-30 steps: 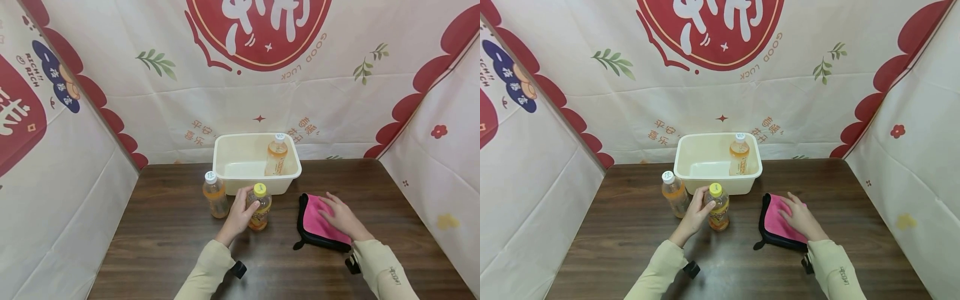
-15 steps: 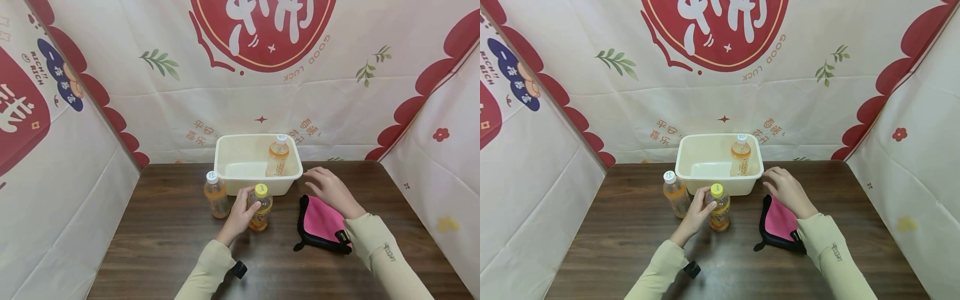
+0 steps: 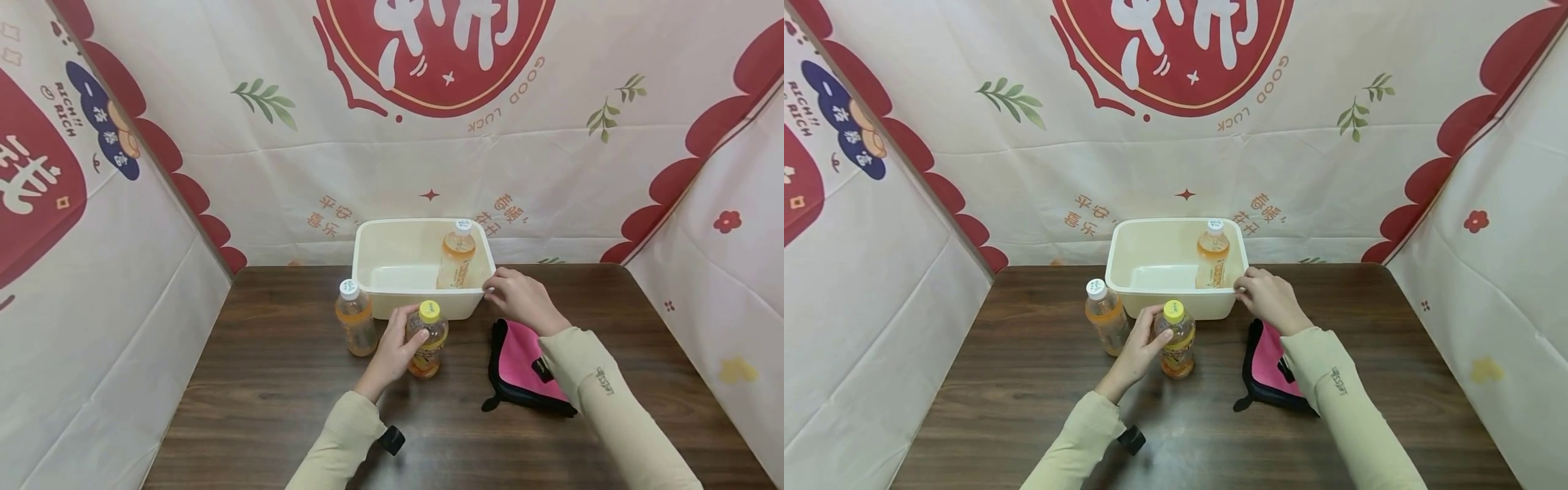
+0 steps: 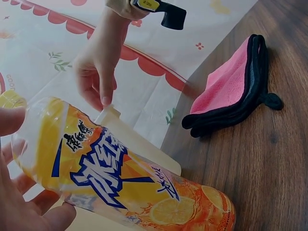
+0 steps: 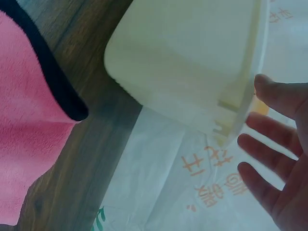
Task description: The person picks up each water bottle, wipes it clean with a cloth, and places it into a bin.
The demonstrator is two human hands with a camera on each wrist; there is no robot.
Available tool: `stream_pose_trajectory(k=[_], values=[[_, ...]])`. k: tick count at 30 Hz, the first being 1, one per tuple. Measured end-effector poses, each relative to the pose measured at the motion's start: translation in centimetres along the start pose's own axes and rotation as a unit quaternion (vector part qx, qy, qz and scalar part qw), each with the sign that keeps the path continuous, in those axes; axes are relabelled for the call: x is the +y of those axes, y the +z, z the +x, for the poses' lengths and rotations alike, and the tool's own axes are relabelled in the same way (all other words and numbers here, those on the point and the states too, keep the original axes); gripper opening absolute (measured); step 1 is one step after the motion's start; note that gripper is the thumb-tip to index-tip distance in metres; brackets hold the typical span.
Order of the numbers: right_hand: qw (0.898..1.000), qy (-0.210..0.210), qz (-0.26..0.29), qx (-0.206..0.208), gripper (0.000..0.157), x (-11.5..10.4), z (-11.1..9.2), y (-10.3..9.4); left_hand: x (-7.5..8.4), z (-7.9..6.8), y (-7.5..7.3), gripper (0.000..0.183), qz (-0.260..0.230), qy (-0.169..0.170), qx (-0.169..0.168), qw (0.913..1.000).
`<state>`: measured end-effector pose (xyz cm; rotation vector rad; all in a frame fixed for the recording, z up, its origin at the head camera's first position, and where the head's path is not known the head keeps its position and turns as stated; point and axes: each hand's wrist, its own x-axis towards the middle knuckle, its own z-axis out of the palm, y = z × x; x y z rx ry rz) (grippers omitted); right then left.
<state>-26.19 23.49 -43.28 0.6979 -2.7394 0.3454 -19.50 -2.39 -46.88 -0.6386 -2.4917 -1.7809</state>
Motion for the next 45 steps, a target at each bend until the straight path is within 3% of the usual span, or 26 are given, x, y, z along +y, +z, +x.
stream_pose_trajectory(k=[2,9,18,21,25,30,37,41,45], values=[[1.0,-0.001,-0.005,0.01,0.009,0.1,0.0,0.2,0.3,-0.1,0.0,0.042,-0.004,-0.004,-0.004,1.0],[0.999,0.01,-0.008,0.039,0.005,0.2,0.1,0.8,3.6,-0.8,-1.0,0.039,-0.001,0.0,-0.003,1.0],[0.999,0.043,-0.002,0.011,0.006,-0.1,0.7,0.5,3.8,-0.4,-1.5,0.039,-0.002,0.01,0.014,0.9998],[0.999,0.047,-0.003,0.01,0.006,-0.2,0.7,0.4,3.1,0.1,-1.5,0.038,-0.002,0.01,0.024,0.9997],[0.999,0.047,-0.002,0.012,0.006,-0.4,0.6,0.4,3.1,1.1,-2.0,0.039,0.0,0.041,0.045,0.9981],[0.999,0.05,-0.003,0.014,0.006,-0.4,0.5,0.5,7.1,2.5,-3.8,0.038,-0.014,0.1,0.086,0.9911],[0.999,0.047,0.0,0.021,0.006,-0.4,0.4,0.5,12.0,5.6,-6.1,0.04,-0.011,0.131,0.129,0.9829],[0.999,0.043,-0.001,0.027,0.006,-0.4,0.4,0.6,13.0,7.6,-6.7,0.04,0.009,0.125,0.149,0.9809],[0.999,0.045,-0.004,0.027,0.005,-0.4,0.3,0.6,12.8,9.4,-6.6,0.041,0.025,0.09,0.158,0.983]])
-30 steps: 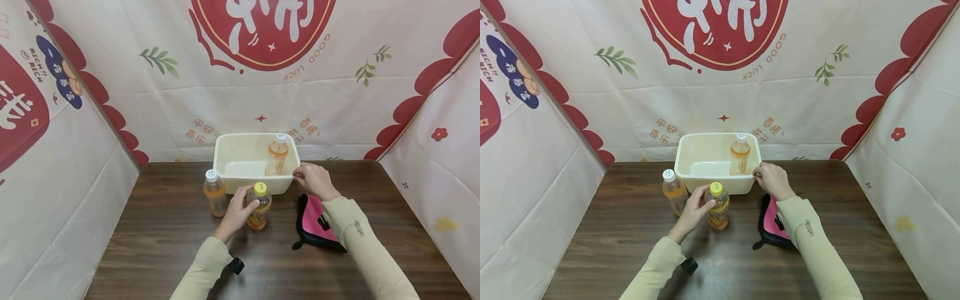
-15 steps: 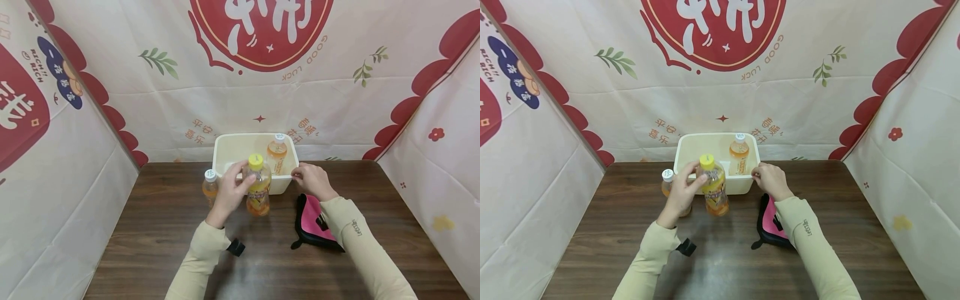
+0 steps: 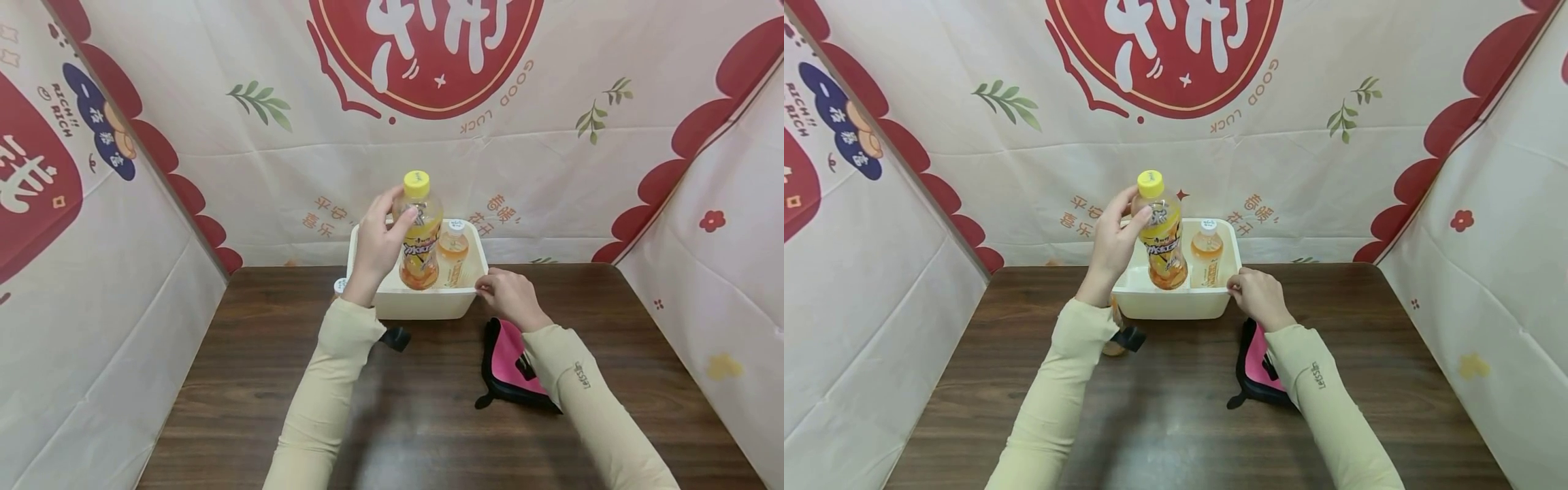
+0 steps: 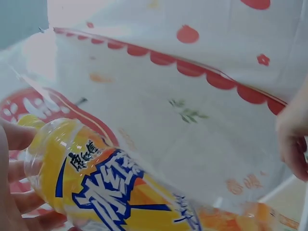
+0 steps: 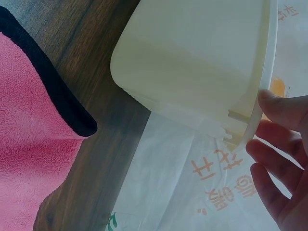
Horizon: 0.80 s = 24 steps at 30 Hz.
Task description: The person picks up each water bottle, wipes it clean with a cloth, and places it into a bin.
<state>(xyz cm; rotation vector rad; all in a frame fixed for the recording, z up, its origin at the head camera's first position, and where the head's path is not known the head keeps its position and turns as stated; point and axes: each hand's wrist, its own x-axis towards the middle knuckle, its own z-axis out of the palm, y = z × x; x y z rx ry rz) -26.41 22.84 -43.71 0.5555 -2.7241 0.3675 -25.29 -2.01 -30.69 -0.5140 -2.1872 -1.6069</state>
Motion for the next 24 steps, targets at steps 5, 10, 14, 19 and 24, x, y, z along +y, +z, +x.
stream_pose_trajectory(k=[5,10,14,19,24], values=[[1.0,0.001,0.002,0.001,0.006,0.1,0.0,0.0,-1.8,1.5,1.6,0.043,0.019,-0.042,0.001,0.9989],[1.0,0.003,0.003,0.003,0.006,0.3,-0.1,0.0,-3.8,2.5,3.6,0.045,0.055,-0.068,0.0,0.9962],[1.0,0.007,0.003,0.002,0.006,0.2,-0.1,0.0,-6.0,2.8,5.2,0.044,0.071,-0.096,-0.007,0.9928],[1.0,0.009,0.001,0.006,0.006,0.1,-0.2,0.1,-8.5,2.3,6.6,0.043,0.061,-0.161,-0.017,0.985],[1.0,0.0,0.002,0.022,0.006,0.1,-0.4,0.2,-10.3,1.6,7.4,0.043,0.056,-0.193,-0.01,0.9795]])
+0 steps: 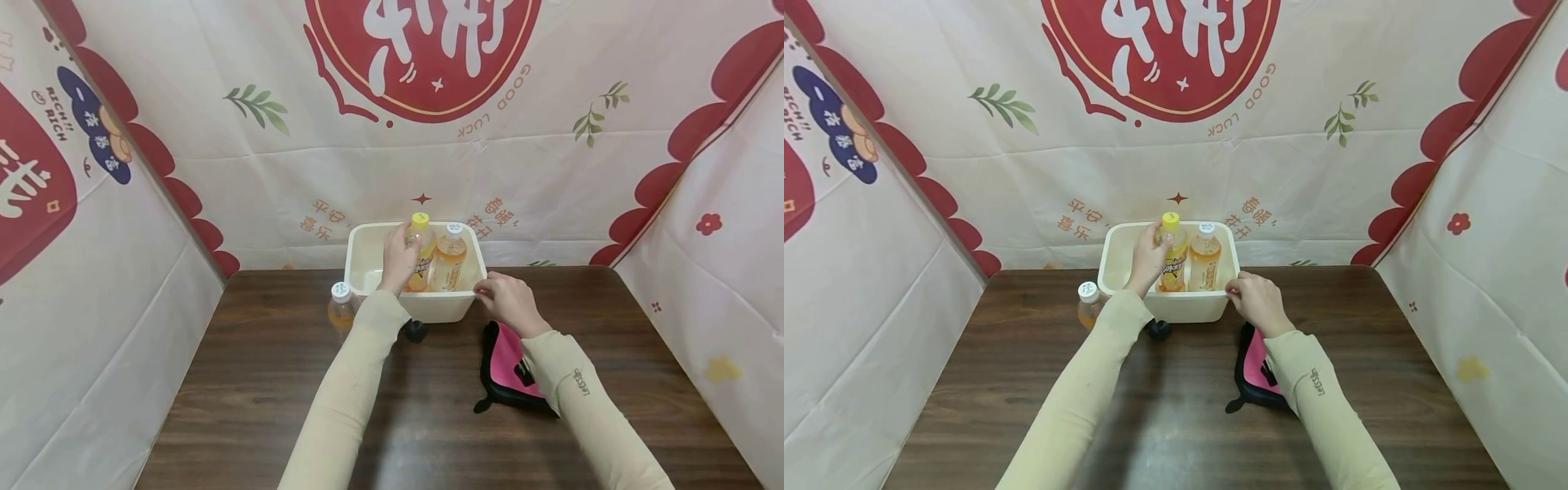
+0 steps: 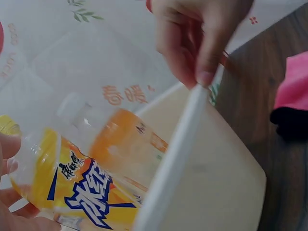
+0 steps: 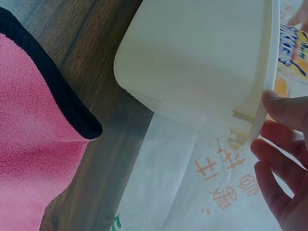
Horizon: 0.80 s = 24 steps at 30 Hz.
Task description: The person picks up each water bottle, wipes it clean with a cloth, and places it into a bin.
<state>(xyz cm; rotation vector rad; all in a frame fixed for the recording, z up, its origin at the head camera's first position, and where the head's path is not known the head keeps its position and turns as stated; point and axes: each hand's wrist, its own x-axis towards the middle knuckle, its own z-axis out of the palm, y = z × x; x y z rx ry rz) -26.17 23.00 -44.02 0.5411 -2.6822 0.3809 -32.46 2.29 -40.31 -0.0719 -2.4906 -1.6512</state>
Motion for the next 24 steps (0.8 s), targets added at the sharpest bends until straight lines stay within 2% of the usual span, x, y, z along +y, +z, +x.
stream_pose_trajectory(k=[7,12,18,24], values=[[1.0,-0.008,0.0,0.014,0.007,0.0,-0.1,0.3,-2.0,0.1,0.8,0.042,0.004,-0.016,0.006,0.9999],[1.0,-0.008,0.0,0.019,0.007,-0.1,-0.2,0.3,-3.1,0.1,1.2,0.045,0.006,-0.026,-0.008,0.9996],[1.0,-0.003,0.0,0.017,0.007,0.0,-0.1,0.3,-3.2,0.1,1.3,0.053,0.003,-0.046,-0.022,0.9987],[1.0,0.001,0.0,0.014,0.007,0.0,-0.1,0.2,-3.0,0.0,1.4,0.065,-0.019,-0.053,-0.012,0.9984]])
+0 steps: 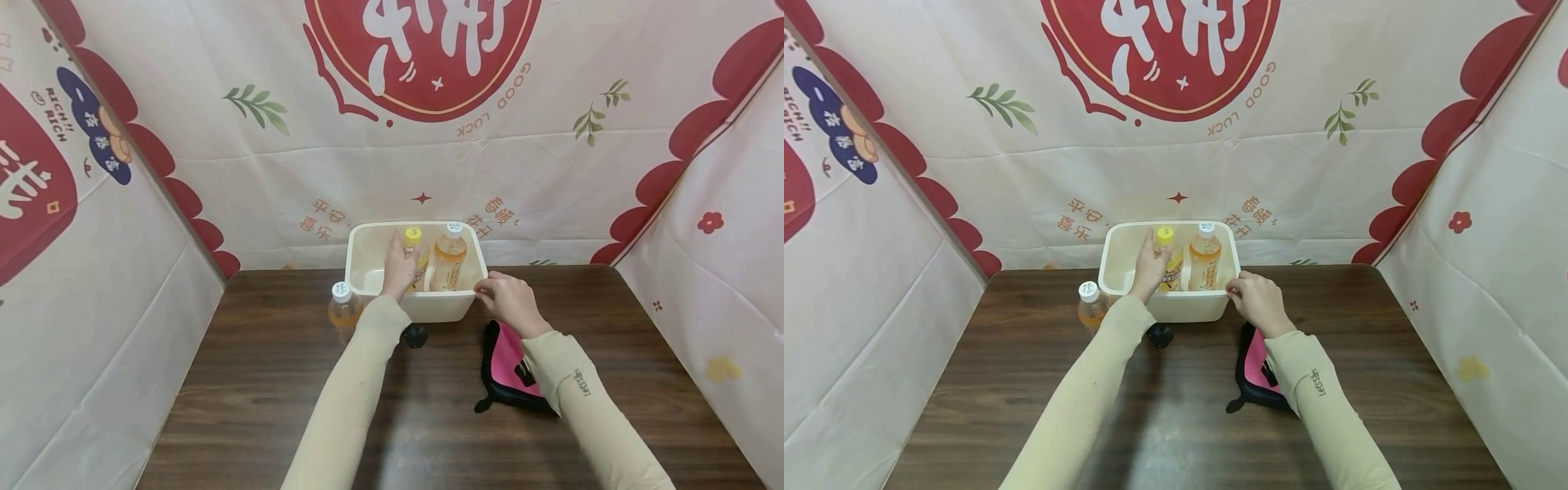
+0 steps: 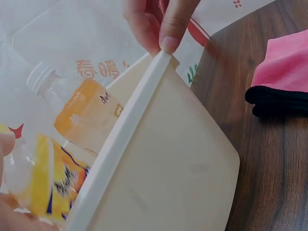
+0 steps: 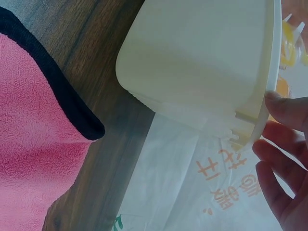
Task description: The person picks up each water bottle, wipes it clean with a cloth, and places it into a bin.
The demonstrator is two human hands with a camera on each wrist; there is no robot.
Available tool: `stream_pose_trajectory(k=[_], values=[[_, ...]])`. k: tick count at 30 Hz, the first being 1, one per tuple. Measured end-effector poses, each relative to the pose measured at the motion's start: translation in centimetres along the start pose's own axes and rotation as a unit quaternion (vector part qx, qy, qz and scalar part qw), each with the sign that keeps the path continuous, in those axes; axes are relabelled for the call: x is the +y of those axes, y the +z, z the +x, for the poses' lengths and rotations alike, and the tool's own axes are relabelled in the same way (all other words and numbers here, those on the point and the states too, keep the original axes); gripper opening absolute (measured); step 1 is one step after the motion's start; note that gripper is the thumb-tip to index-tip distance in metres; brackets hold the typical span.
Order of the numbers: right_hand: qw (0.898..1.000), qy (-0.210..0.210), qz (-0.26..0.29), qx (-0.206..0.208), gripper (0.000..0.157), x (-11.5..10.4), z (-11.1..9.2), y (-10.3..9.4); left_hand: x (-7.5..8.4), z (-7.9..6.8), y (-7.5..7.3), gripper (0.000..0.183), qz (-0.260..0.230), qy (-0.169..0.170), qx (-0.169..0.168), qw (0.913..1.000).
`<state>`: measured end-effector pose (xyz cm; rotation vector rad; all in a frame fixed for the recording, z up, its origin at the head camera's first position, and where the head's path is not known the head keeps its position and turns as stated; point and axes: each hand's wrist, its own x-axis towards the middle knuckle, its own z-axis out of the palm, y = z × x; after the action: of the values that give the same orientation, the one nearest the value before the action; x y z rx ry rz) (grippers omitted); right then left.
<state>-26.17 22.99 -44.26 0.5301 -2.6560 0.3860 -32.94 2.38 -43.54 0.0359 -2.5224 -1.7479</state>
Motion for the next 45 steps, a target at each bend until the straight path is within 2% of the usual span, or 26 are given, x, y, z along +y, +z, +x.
stream_pose_trajectory(k=[8,12,15,17,20,23,26,29,31,33,35,36,37,39,43,45], values=[[1.0,0.004,-0.001,-0.001,0.008,0.0,0.0,0.0,0.6,-1.0,-0.2,0.072,-0.017,0.009,-0.017,0.9997],[1.0,0.001,-0.001,0.001,0.008,0.0,0.0,0.0,0.7,-1.3,-0.2,0.074,-0.005,0.019,-0.004,0.9998],[1.0,-0.001,-0.002,0.002,0.008,0.0,0.0,0.0,1.1,-2.1,-0.3,0.075,0.025,0.041,0.013,0.9987],[1.0,-0.002,-0.002,0.002,0.008,-0.1,0.1,0.1,1.6,-3.2,-0.5,0.076,0.049,0.07,0.026,0.996],[1.0,-0.003,-0.001,0.001,0.008,-0.1,0.1,0.2,2.6,-5.3,-1.3,0.076,0.076,0.145,0.04,0.9857],[1.0,-0.001,0.0,0.002,0.008,-0.1,0.2,0.2,3.9,-7.8,-2.4,0.072,0.071,0.233,0.04,0.9691],[1.0,0.002,-0.001,0.002,0.008,0.0,0.1,0.3,5.0,-10.3,-4.1,0.065,0.056,0.297,0.025,0.9529],[1.0,0.004,-0.001,0.0,0.008,0.1,0.1,0.3,5.7,-12.6,-6.5,0.059,0.056,0.341,0.008,0.9384],[1.0,0.004,0.0,-0.002,0.008,0.1,0.1,0.3,5.5,-13.7,-8.3,0.058,0.068,0.365,0.005,0.9283],[1.0,0.004,0.001,-0.002,0.008,0.1,0.1,0.2,5.0,-14.6,-10.2,0.058,0.085,0.385,0.012,0.9187],[1.0,0.005,0.003,-0.002,0.008,0.1,0.1,0.2,4.1,-15.0,-11.9,0.059,0.103,0.391,0.027,0.9141],[1.0,0.006,0.003,-0.002,0.008,0.1,0.1,0.2,3.5,-15.2,-12.8,0.059,0.106,0.388,0.035,0.9151],[1.0,0.008,0.005,-0.001,0.008,0.0,0.1,0.2,2.8,-15.2,-13.5,0.06,0.109,0.375,0.042,0.9195],[1.0,0.01,0.004,-0.001,0.008,0.0,0.0,0.2,1.3,-15.1,-14.8,0.063,0.104,0.337,0.052,0.9342],[1.0,0.012,0.005,-0.002,0.008,0.0,0.0,0.2,-1.8,-14.2,-16.2,0.07,0.08,0.218,0.062,0.9707],[1.0,0.01,0.005,-0.002,0.008,-0.1,0.0,0.3,-3.2,-13.5,-16.5,0.073,0.065,0.165,0.059,0.9824]])
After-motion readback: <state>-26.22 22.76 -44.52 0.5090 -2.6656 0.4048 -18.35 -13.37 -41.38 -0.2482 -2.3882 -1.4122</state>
